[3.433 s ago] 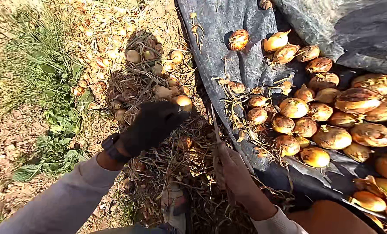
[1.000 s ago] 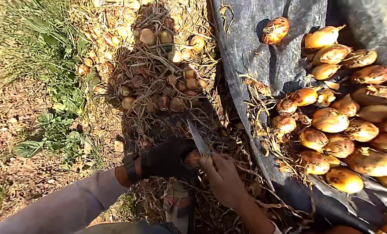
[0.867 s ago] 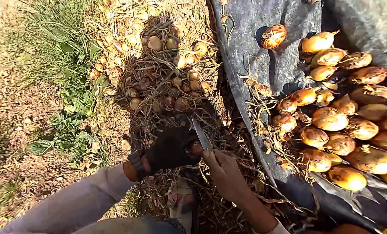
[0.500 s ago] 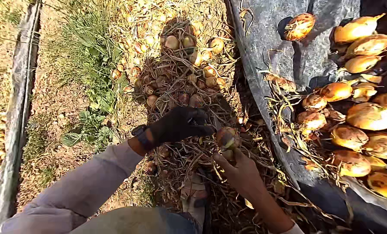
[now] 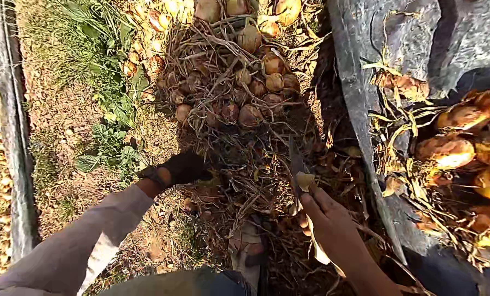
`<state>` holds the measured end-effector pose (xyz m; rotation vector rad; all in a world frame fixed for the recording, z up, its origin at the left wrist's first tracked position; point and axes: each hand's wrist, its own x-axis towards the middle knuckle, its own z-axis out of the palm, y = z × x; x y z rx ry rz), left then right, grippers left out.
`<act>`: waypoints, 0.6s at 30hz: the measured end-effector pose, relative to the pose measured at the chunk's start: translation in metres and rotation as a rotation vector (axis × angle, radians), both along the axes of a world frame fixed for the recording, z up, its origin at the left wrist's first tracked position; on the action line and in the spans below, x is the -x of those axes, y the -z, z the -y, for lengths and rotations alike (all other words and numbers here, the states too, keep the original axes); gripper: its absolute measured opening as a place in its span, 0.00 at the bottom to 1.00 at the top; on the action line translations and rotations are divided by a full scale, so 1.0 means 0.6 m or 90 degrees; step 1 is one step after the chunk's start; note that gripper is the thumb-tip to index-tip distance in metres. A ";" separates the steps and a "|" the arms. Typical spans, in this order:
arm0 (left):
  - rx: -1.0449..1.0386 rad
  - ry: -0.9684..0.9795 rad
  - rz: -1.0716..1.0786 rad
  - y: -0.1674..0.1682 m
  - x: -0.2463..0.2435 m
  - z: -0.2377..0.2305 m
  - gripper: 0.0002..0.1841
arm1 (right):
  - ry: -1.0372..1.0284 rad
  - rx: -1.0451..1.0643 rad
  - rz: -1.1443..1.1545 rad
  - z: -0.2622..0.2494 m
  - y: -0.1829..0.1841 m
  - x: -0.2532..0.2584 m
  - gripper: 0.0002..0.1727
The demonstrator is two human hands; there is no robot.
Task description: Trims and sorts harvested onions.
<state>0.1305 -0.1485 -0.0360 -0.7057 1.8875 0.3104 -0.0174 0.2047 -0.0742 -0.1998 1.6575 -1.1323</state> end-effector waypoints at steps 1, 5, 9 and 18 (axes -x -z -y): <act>-0.055 -0.037 -0.079 -0.023 0.016 -0.018 0.23 | 0.010 -0.011 0.010 0.007 0.000 -0.004 0.24; -0.261 -0.223 -0.249 -0.101 0.097 -0.123 0.13 | -0.005 0.015 0.047 0.020 -0.017 -0.017 0.39; -0.405 -0.288 -0.352 -0.127 0.103 -0.194 0.13 | 0.066 0.188 0.045 0.006 -0.040 -0.025 0.34; 0.022 0.256 -0.648 -0.197 0.092 -0.184 0.28 | 0.021 0.245 0.112 -0.012 -0.089 -0.041 0.35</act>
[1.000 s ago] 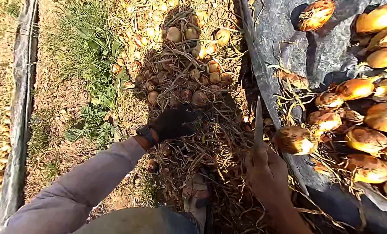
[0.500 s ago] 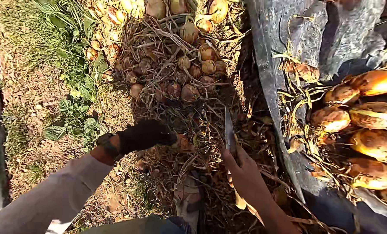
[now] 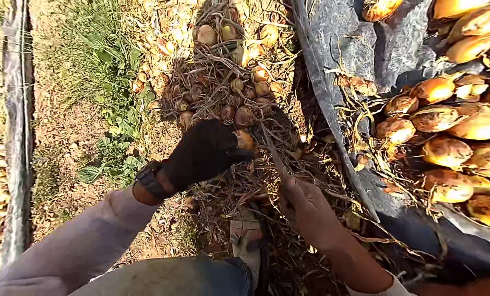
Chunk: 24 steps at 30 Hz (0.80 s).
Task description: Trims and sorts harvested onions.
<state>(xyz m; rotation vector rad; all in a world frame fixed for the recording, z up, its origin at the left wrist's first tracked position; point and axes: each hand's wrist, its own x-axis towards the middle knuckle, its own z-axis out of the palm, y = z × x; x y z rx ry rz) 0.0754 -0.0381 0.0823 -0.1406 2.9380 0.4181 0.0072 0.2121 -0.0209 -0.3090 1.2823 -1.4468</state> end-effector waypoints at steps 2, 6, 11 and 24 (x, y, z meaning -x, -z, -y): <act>0.004 -0.013 -0.087 -0.013 0.003 0.000 0.25 | 0.034 -0.032 -0.006 0.000 0.001 -0.003 0.36; -0.048 0.204 0.004 0.007 -0.015 -0.063 0.14 | 0.031 -0.087 -0.025 0.001 0.022 -0.013 0.30; -0.061 0.151 0.110 0.084 -0.025 -0.082 0.06 | 0.107 -0.014 -0.248 0.012 0.044 -0.030 0.23; -0.028 -0.262 0.587 0.262 -0.190 0.114 0.50 | 0.264 -0.082 -0.160 -0.024 0.069 0.077 0.31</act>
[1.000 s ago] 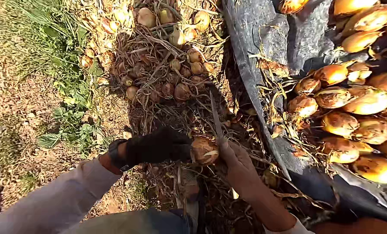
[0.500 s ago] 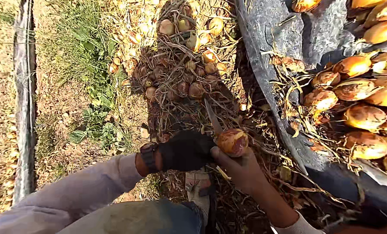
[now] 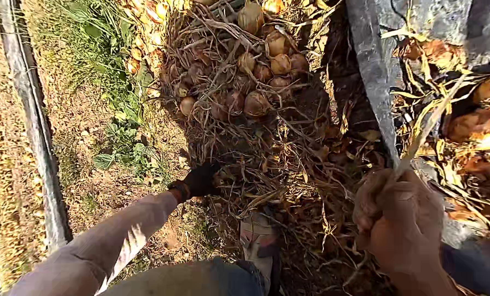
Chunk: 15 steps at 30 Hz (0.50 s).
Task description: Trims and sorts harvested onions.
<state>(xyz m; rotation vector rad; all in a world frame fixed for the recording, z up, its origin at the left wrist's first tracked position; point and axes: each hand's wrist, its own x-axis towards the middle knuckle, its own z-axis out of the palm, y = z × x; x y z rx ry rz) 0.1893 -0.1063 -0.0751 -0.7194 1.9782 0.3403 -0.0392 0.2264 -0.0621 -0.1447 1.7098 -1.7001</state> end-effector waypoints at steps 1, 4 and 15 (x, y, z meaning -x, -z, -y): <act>-0.011 -0.012 -0.051 0.005 0.005 -0.010 0.50 | -0.064 -0.035 -0.024 0.014 0.002 -0.017 0.35; -0.135 -0.066 -0.164 -0.047 0.090 -0.070 0.53 | -0.220 -0.160 -0.086 0.048 0.000 -0.054 0.44; -0.539 -0.123 -0.298 -0.202 0.162 -0.101 0.17 | -0.279 0.061 -0.122 0.034 -0.038 -0.067 0.30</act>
